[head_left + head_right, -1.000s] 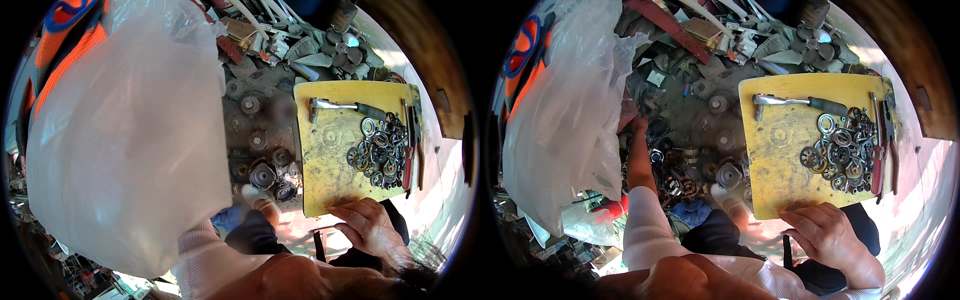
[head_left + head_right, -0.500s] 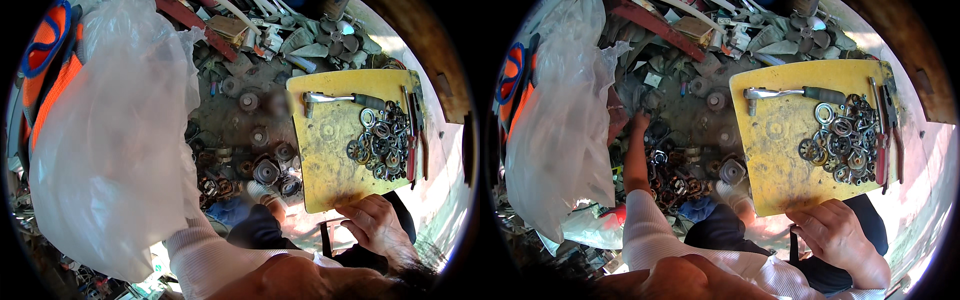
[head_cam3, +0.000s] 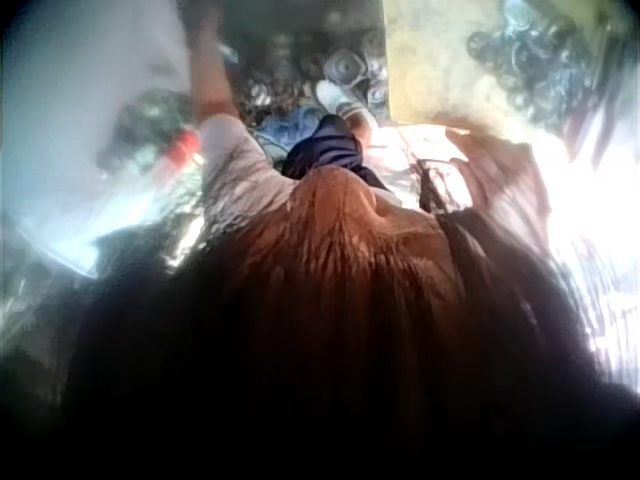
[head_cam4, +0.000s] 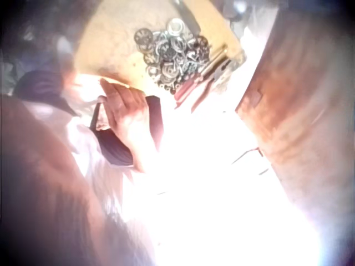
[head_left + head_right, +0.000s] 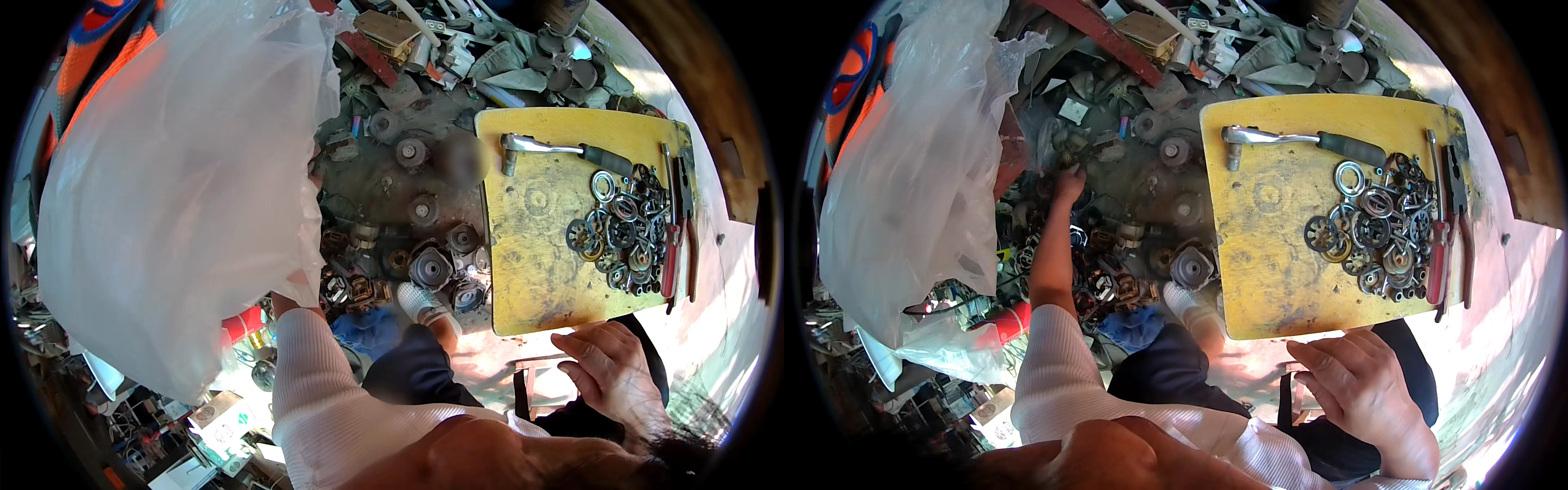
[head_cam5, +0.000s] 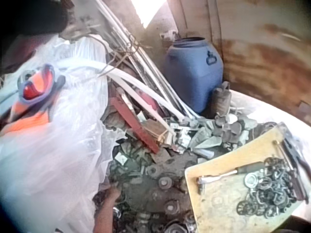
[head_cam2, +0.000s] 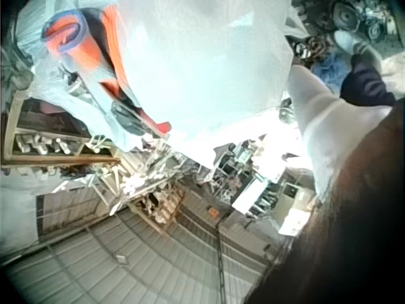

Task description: The person uses a screwdriver to disassemble a mechanical motor component, places the tool down, and then gathers metal parts and washers into their hand while moving between storage containers.

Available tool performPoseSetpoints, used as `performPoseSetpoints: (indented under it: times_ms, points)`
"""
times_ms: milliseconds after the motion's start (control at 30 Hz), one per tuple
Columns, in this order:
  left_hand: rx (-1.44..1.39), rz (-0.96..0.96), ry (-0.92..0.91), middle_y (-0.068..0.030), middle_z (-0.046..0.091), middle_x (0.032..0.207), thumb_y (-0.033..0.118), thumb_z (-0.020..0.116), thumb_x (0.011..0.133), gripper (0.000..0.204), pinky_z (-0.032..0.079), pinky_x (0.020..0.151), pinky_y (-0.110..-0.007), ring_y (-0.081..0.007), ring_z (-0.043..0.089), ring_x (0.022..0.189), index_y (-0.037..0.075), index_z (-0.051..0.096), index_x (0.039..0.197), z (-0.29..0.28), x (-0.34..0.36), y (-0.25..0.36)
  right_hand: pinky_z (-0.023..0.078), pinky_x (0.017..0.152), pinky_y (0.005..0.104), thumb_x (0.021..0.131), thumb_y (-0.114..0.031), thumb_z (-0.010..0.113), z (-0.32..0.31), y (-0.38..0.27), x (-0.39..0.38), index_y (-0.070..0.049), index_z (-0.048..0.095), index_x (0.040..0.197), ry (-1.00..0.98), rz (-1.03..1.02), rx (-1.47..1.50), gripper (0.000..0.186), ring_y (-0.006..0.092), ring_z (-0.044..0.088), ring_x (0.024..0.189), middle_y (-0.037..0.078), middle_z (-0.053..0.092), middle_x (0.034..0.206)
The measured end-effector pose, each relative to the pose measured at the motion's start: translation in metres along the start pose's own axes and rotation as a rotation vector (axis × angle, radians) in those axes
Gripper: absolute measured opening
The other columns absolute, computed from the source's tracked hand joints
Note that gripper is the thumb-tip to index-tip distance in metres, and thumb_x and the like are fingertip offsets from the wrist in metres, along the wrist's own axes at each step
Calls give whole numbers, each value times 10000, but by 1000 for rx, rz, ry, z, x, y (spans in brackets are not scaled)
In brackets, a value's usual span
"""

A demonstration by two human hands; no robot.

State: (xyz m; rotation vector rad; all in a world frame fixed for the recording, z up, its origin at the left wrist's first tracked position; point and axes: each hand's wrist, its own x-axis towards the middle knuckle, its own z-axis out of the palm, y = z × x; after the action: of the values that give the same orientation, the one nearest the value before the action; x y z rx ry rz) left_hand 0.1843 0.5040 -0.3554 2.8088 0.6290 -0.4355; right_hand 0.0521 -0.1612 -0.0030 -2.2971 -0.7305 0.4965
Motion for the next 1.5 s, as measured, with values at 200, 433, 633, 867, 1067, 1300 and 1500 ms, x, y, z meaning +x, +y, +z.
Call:
performPoseSetpoints:
  times_ms: [200, 433, 633, 867, 1067, 1300, 1500]
  points:
    - [-163, 80, -157, -79, 615, 791, 309, 484, 998, 478, 399, 608, -348, -167, 493, 641, 133, 470, 1442, 3, -98, 75, 514, 754, 422, 725, -114, 764, 2, -9, -4, -74, 688, 1077, 9, 110, -61, 362, 304, 641, 811, 92, 668, 894]
    - [-539, -59, -4, -8, 559, 695, 267, 530, 980, 453, 406, 578, -324, -106, 471, 601, 118, 515, 1408, -22, -196, 5, 489, 736, 433, 786, -91, 725, -3, -7, 2, -41, 636, 1104, -67, 68, 0, 335, 326, 619, 825, 137, 660, 956]
    - [-300, -181, 207, -17, 555, 747, 283, 524, 980, 459, 415, 606, -340, -124, 477, 644, 120, 509, 1409, 4, -129, -76, 513, 738, 409, 760, -136, 753, 6, -14, 12, -64, 682, 1069, -44, -2, -172, 325, 301, 637, 793, 95, 677, 920]
    - [-69, -234, 149, -28, 551, 807, 302, 517, 981, 467, 425, 638, -358, -145, 484, 693, 122, 503, 1411, 22, -28, -103, 518, 710, 394, 760, -121, 745, 15, -18, 24, -61, 682, 1072, -9, -10, -65, 324, 290, 642, 779, 86, 673, 899]
    - [13, -244, 50, -37, 547, 859, 318, 511, 981, 473, 433, 666, -374, -163, 491, 736, 124, 497, 1413, 27, 22, -98, 515, 686, 386, 753, -110, 744, 19, -23, 30, -62, 685, 1074, -18, -43, -90, 331, 282, 646, 768, 76, 667, 860]
    - [-97, -6, 2, -48, 542, 920, 337, 504, 982, 482, 443, 699, -392, -184, 498, 786, 126, 490, 1415, 16, -34, -51, 512, 664, 385, 753, -111, 744, 22, -22, 32, -67, 692, 1062, -10, -24, -71, 317, 273, 650, 745, 71, 661, 821]
    - [-451, 85, -267, -57, 538, 971, 353, 498, 982, 489, 452, 727, -408, -202, 504, 829, 128, 485, 1416, -19, -171, 7, 511, 662, 385, 754, -114, 744, 22, -21, 32, -67, 694, 1061, -23, -19, -72, 314, 272, 648, 740, 72, 660, 815]
